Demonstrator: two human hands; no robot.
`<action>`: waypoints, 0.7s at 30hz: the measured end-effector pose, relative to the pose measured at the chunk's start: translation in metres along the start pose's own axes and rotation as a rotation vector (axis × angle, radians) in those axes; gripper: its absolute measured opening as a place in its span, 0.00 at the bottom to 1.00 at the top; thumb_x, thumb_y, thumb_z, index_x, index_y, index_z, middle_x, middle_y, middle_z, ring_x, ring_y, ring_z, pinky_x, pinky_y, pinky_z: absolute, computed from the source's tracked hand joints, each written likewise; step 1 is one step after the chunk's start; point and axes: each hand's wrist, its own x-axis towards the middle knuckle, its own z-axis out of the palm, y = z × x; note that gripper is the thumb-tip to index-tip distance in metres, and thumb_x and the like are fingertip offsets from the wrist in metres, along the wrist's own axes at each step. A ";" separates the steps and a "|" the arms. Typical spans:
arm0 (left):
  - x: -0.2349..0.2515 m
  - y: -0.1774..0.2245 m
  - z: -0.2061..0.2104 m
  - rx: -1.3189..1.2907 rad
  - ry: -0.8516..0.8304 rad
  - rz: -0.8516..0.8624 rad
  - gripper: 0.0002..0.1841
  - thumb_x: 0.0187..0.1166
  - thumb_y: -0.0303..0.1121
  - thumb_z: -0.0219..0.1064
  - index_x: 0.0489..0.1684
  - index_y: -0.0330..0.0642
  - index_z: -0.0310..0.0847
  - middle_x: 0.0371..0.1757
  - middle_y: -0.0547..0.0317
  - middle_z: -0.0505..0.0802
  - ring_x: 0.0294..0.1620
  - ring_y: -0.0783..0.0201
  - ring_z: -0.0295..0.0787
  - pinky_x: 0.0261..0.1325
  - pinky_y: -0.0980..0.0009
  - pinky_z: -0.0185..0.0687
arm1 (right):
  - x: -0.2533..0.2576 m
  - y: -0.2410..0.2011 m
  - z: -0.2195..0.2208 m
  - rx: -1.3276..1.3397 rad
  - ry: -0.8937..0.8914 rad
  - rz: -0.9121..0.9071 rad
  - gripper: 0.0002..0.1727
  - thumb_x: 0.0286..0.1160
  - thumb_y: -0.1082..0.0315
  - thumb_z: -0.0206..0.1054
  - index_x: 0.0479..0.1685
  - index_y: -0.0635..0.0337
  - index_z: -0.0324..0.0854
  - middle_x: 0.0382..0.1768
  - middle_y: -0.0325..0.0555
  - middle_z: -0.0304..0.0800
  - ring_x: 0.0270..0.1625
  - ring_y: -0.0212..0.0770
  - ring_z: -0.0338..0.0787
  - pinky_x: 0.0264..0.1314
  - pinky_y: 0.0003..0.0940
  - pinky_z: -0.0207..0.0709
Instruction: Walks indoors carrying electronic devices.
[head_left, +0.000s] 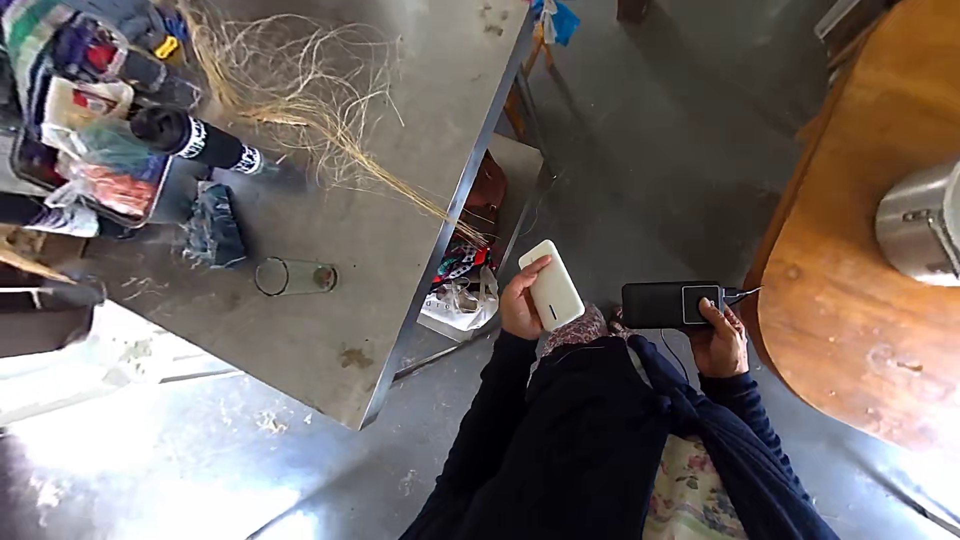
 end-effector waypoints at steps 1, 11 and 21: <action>0.006 -0.001 0.004 0.008 0.026 -0.020 0.25 0.84 0.30 0.39 0.67 0.44 0.83 0.50 0.59 0.95 0.40 0.67 0.93 0.42 0.66 0.91 | 0.009 -0.005 0.002 -0.008 -0.008 0.007 0.12 0.90 0.74 0.47 0.56 0.66 0.76 0.38 0.47 0.95 0.38 0.41 0.96 0.44 0.41 0.94; 0.145 -0.034 0.004 0.119 0.165 -0.062 0.41 0.86 0.21 0.55 0.97 0.56 0.37 0.83 0.40 0.72 0.66 0.53 0.85 0.64 0.53 0.85 | 0.116 -0.035 0.062 -0.075 -0.041 0.069 0.11 0.89 0.74 0.49 0.57 0.67 0.74 0.38 0.46 0.93 0.38 0.40 0.96 0.44 0.40 0.94; 0.356 -0.056 -0.026 0.240 0.585 -0.216 0.29 0.81 0.23 0.67 0.83 0.32 0.63 0.76 0.31 0.79 0.72 0.43 0.80 0.72 0.46 0.78 | 0.235 -0.031 0.141 -0.047 0.001 0.011 0.11 0.86 0.75 0.50 0.55 0.66 0.76 0.38 0.45 0.95 0.39 0.39 0.96 0.44 0.39 0.94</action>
